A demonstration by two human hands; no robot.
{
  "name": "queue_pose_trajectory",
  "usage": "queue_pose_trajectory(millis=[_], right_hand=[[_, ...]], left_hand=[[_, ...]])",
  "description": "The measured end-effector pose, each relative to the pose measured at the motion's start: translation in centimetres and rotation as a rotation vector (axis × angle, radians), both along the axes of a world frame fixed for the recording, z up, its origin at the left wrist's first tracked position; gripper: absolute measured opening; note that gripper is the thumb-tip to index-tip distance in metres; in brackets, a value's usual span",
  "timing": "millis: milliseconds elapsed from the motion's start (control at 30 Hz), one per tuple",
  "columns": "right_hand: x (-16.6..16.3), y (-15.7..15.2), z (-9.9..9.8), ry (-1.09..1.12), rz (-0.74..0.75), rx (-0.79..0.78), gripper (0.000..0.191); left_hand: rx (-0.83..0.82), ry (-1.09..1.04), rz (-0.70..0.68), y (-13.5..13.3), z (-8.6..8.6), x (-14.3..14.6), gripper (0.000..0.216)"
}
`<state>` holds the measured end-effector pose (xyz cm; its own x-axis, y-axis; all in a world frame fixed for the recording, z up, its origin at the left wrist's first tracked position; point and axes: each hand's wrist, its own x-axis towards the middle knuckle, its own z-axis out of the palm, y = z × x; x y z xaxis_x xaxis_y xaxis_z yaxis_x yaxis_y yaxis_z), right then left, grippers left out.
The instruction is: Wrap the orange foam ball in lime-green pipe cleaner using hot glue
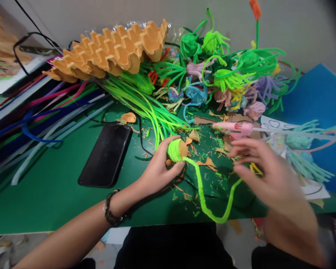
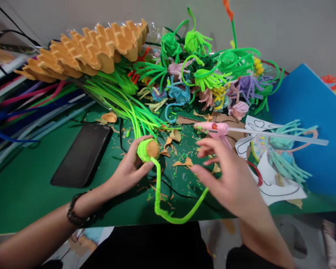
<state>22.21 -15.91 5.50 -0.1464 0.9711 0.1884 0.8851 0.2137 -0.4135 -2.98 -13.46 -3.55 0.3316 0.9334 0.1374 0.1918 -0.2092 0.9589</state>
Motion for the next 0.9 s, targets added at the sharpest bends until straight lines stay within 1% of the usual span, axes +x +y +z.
queue_pose_trajectory(millis=[33,67,133,200,300,367,467,533,600,767,900], right_hand=[[-1.2,0.0,-0.1,0.167,0.106,-0.028,0.035],[-2.4,0.0,-0.3,0.285,0.207,-0.078,0.04],[-4.3,0.2,-0.4,0.389,0.311,-0.253,0.05],[-5.5,0.5,-0.1,0.426,0.363,-0.357,0.052],[-5.9,1.1,1.1,0.355,0.375,-0.405,0.04],[-5.8,1.6,1.8,0.224,0.394,-0.363,0.03],[-5.5,2.5,2.1,0.015,0.471,-0.193,0.017],[-5.6,3.0,2.0,-0.086,0.523,-0.097,0.015],[-5.9,3.4,1.8,-0.149,0.559,-0.045,0.014],[-6.8,3.8,1.3,-0.165,0.588,0.097,0.007],[-7.2,3.9,1.1,-0.112,0.602,0.147,0.008]], left_hand=[[0.013,0.018,-0.004,0.0,0.1,0.0,0.054],[0.029,0.037,-0.004,0.0,0.2,0.0,0.054],[0.058,0.076,-0.003,0.1,0.4,-0.1,0.054],[0.076,0.107,-0.008,0.2,0.6,-0.1,0.055],[0.1,0.15,-0.025,0.3,0.8,-0.1,0.057],[0.125,0.171,-0.038,0.3,1.0,-0.2,0.057],[0.153,0.185,-0.066,0.2,1.1,-0.2,0.054],[0.156,0.191,-0.086,0.2,1.2,-0.3,0.053],[0.143,0.198,-0.094,0.2,1.1,-0.4,0.051],[0.097,0.228,-0.127,0.3,1.3,-0.5,0.048],[0.086,0.243,-0.162,0.4,1.8,-0.6,0.044]])
